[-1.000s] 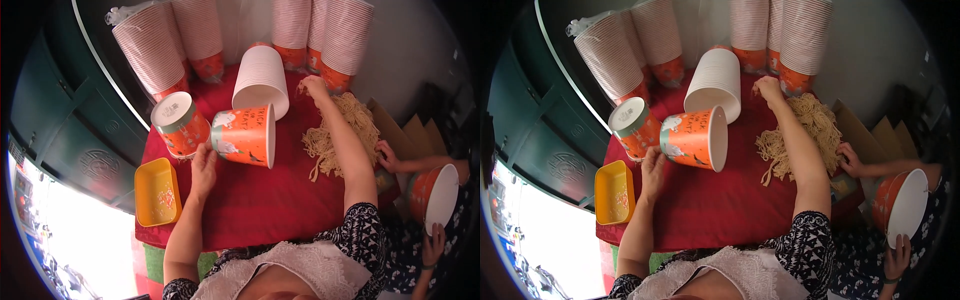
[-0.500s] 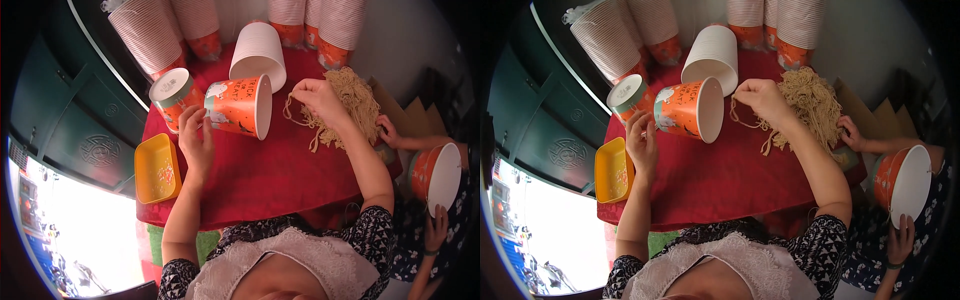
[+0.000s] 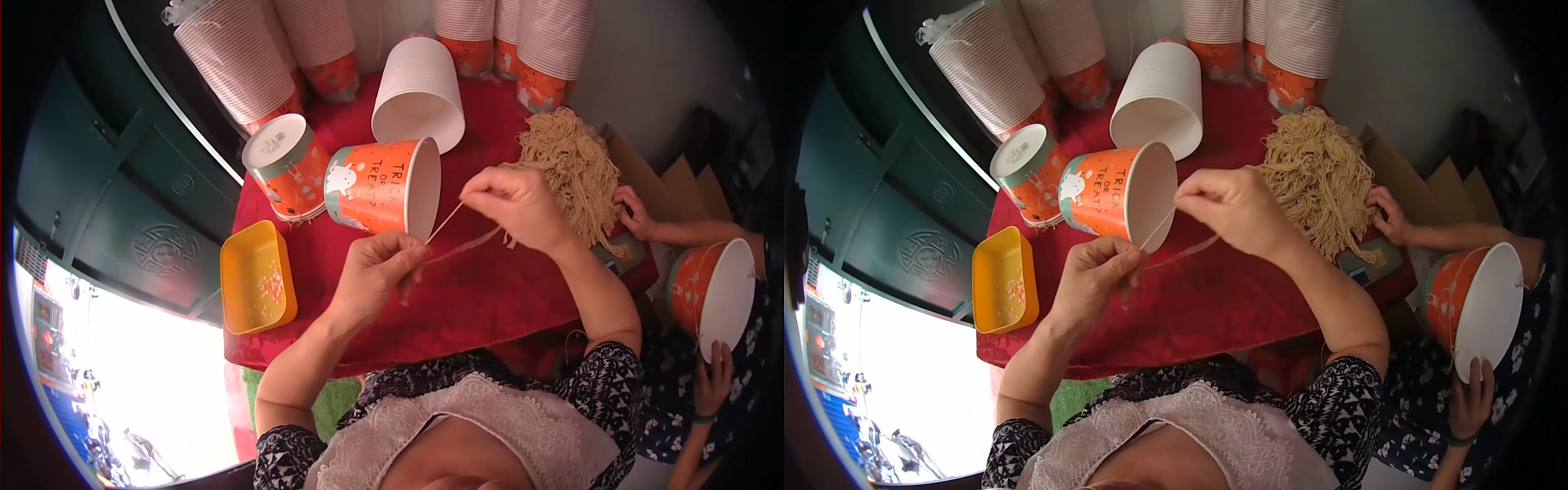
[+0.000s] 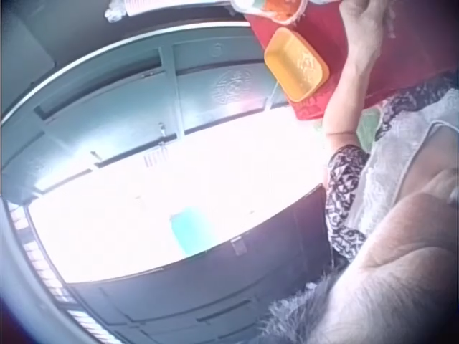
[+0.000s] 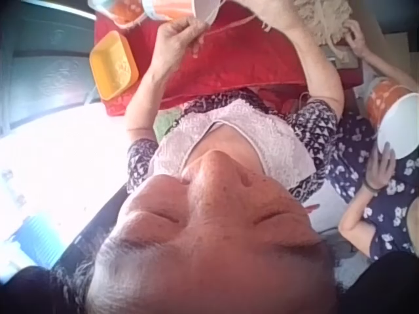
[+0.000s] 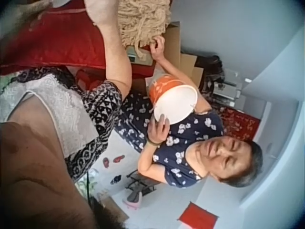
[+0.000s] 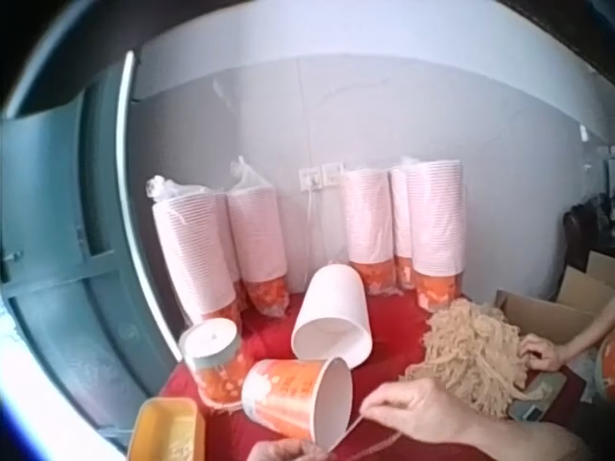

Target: Assembling decorative paper buckets by threading and tying yellow string handles through holes.

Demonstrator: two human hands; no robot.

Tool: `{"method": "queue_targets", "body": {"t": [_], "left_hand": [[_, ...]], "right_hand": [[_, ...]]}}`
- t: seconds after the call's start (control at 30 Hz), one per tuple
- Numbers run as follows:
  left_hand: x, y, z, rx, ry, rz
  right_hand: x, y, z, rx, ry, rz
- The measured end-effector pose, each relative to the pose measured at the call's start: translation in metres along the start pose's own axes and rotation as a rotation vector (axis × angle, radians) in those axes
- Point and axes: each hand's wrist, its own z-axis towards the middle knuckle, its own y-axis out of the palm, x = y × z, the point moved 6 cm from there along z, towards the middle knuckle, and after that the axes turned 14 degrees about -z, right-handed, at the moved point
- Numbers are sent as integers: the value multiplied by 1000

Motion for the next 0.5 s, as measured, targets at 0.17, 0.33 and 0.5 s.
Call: {"method": "queue_targets", "body": {"t": [0.17,0.33,0.5], "left_hand": [[-11,-15,-14,-12,-132,85],[-17,-22,-15,-6,-218,158],[-20,-29,-16,27,-188,219]], "right_hand": [[34,-10,-13,13,122,8],[44,-17,-16,63,81,-66],[35,-15,-16,-13,117,-484]]}}
